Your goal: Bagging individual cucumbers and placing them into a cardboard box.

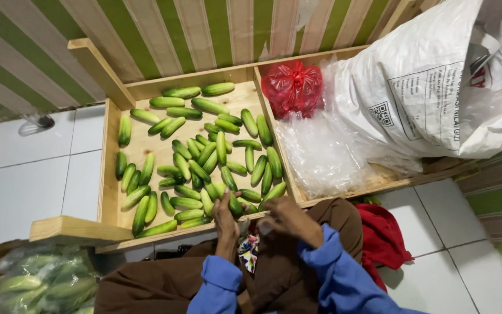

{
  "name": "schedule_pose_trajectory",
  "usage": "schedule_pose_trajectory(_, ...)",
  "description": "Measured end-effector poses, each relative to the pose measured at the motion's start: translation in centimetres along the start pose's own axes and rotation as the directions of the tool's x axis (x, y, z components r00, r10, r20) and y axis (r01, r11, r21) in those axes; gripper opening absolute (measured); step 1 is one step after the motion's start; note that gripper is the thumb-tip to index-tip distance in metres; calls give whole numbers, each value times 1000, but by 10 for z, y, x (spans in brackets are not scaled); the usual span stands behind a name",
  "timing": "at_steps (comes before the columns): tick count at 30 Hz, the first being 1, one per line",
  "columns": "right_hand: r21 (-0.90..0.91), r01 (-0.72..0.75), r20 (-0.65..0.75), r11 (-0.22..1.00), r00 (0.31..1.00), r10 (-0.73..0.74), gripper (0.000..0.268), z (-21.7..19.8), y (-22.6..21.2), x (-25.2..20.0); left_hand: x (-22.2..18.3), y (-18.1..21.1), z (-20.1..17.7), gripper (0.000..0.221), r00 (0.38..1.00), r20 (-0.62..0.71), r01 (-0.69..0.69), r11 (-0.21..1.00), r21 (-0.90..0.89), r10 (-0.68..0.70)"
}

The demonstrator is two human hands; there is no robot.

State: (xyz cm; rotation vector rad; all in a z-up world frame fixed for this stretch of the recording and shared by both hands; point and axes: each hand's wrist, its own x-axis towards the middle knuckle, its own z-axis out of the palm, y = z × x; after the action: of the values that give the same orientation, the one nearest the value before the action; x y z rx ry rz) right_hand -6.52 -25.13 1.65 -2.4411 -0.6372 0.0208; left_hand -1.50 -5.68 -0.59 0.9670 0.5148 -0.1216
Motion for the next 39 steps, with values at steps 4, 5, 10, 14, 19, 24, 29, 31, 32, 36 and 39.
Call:
schedule_pose_trajectory(4,-137,-199,-166,970,970,175,27,-30,87,15,-5,-3,43,37,998,38,50,999,12,-50)
schedule_pose_trajectory(5,-278,-264,-323,924,931,168,25,-22,132,19,-8,0,55,38,995,69,62,997,52,-66)
schedule_pose_trajectory(10,-393,-599,-320,698,800,507,53,-50,180,32,7,-25,104,39,977,179,94,989,115,-114)
schedule_pose_trajectory(14,-370,-682,-227,631,725,651,41,-14,243,27,21,-50,136,41,953,265,133,989,69,-146)
schedule_pose_trajectory(19,-251,-762,-333,597,647,686,13,-29,226,29,37,-75,168,47,928,317,167,979,112,-195)
schedule_pose_trajectory(24,-110,-755,-443,646,619,648,18,-66,171,29,64,-107,179,49,894,384,209,973,100,-231)
schedule_pose_trajectory(29,-41,-735,-464,677,614,638,22,-65,169,33,88,-126,179,48,861,412,273,955,119,-297)
schedule_pose_trajectory(31,-35,-711,-478,703,630,613,19,-65,169,32,99,-137,176,48,848,422,299,946,123,-322)
schedule_pose_trajectory(32,-25,-693,-471,721,644,603,16,-65,168,31,100,-139,175,49,839,434,302,944,132,-329)
schedule_pose_trajectory(36,-87,-676,-481,731,671,564,6,-70,160,32,91,-124,174,52,811,488,328,941,78,-323)
schedule_pose_trajectory(39,-157,-638,-562,754,685,463,17,-80,136,32,57,-77,176,56,810,492,337,940,56,-320)
